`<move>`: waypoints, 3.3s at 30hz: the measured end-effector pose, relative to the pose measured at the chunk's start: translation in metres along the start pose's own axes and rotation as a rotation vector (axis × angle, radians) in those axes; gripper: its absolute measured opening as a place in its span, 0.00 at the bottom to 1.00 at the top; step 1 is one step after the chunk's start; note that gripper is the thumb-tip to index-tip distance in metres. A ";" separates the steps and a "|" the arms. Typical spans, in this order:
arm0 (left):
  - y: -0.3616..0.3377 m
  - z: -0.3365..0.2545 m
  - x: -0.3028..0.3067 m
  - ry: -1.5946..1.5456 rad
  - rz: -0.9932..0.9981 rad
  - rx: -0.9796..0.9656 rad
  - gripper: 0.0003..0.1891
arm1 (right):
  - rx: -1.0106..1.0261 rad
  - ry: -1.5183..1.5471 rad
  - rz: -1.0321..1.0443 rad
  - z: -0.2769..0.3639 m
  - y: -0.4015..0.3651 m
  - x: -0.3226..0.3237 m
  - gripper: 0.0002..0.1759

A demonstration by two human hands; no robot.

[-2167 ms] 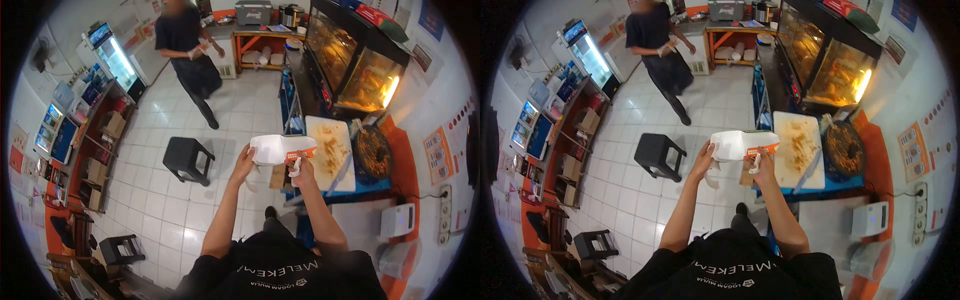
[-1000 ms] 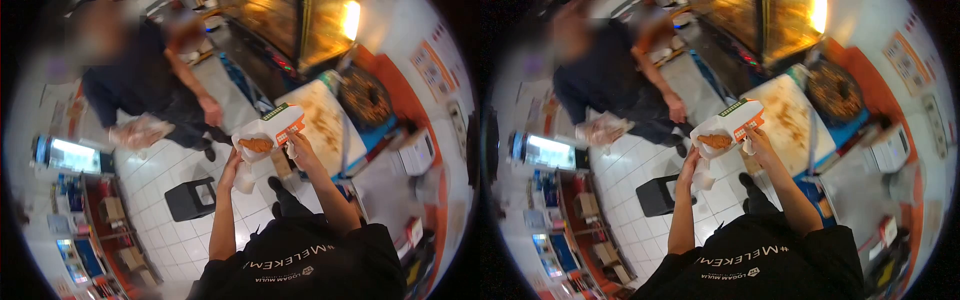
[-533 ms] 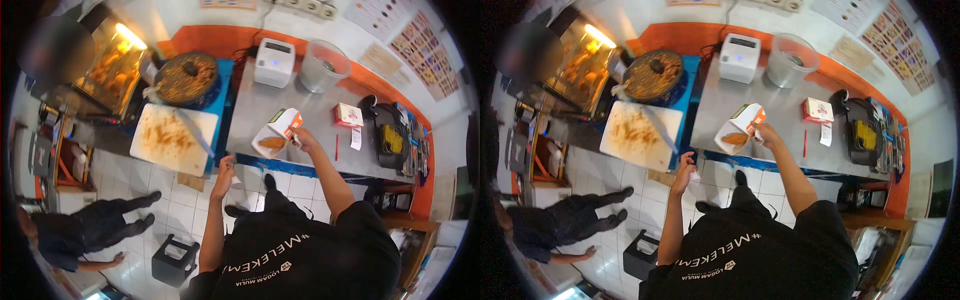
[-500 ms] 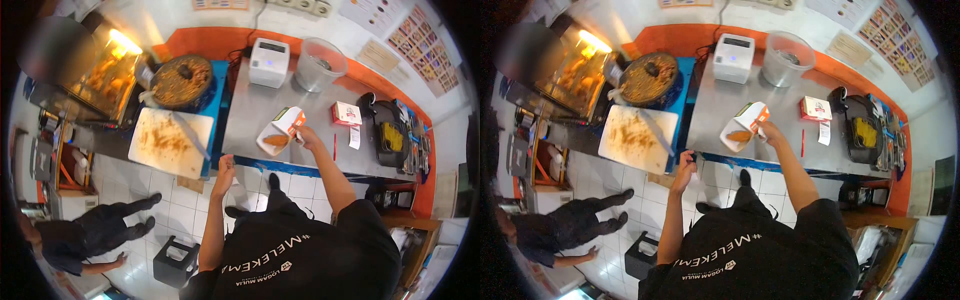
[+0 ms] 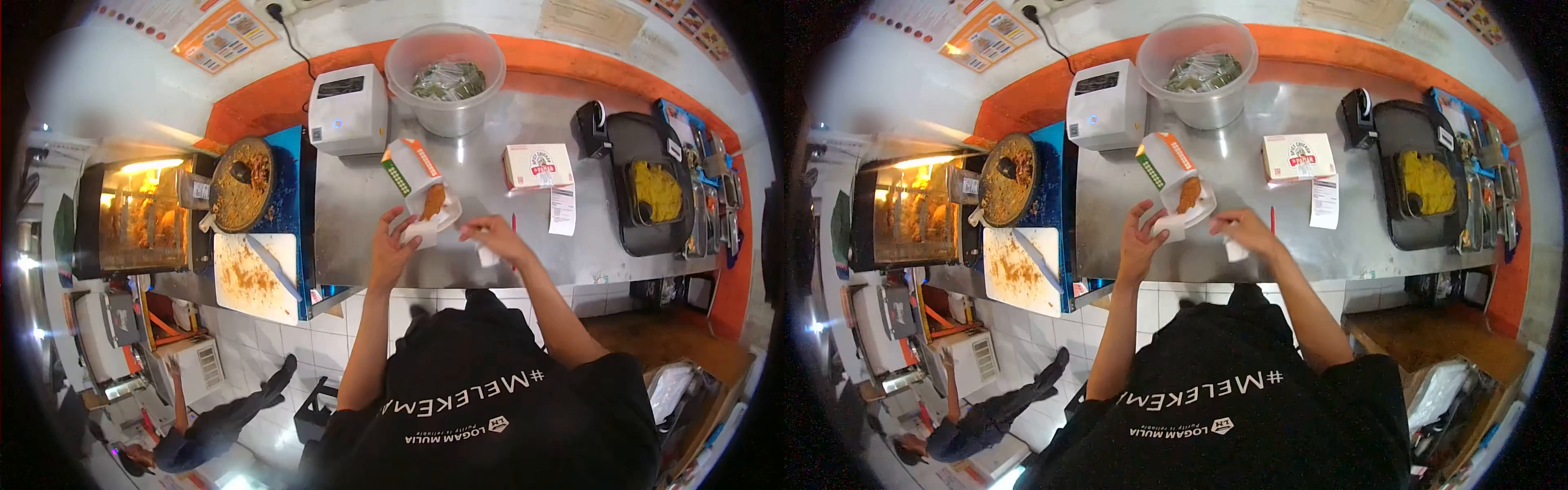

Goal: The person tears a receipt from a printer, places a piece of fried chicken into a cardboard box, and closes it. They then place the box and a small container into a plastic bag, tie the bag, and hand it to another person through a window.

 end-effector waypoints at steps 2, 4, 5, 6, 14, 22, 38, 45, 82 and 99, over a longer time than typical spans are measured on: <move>0.009 0.013 -0.022 0.008 0.055 0.023 0.37 | -0.077 0.070 -0.010 -0.001 -0.016 -0.017 0.16; 0.018 0.032 -0.041 0.054 0.121 0.060 0.36 | -0.094 0.194 -0.051 -0.007 -0.022 -0.019 0.16; 0.023 0.039 -0.044 0.118 0.101 0.060 0.35 | -0.092 0.215 -0.059 -0.010 -0.023 -0.013 0.16; 0.027 0.044 -0.045 0.180 0.081 0.059 0.33 | -0.052 0.141 -0.111 -0.016 -0.022 0.000 0.16; 0.058 -0.010 0.026 0.827 -0.432 -0.229 0.23 | 0.119 -0.522 -0.510 -0.036 -0.002 0.090 0.14; 0.105 0.017 0.076 0.851 -0.577 0.006 0.23 | -0.085 -0.659 -0.428 0.016 0.038 0.071 0.22; 0.121 0.004 0.044 0.935 -0.267 0.130 0.14 | -0.050 -0.529 0.046 -0.002 0.142 -0.018 0.26; 0.100 0.062 0.090 1.108 -0.157 0.086 0.16 | 0.380 -0.691 -0.019 0.000 0.078 -0.033 0.32; 0.032 0.134 0.085 -0.134 -0.368 0.589 0.21 | -0.368 0.934 -0.364 -0.106 0.048 -0.091 0.19; 0.114 -0.004 -0.041 1.010 -0.027 -0.252 0.11 | -0.012 -0.507 -0.896 -0.021 0.007 0.069 0.23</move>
Point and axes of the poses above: each hand's wrist, its own y-axis towards the middle knuckle, its own x-axis out of the back of the hand, z = x × y, the point moved 9 cm from there along y, towards the middle knuckle, and after that the axes turned 12 degrees about x, right-handed, at the moved point
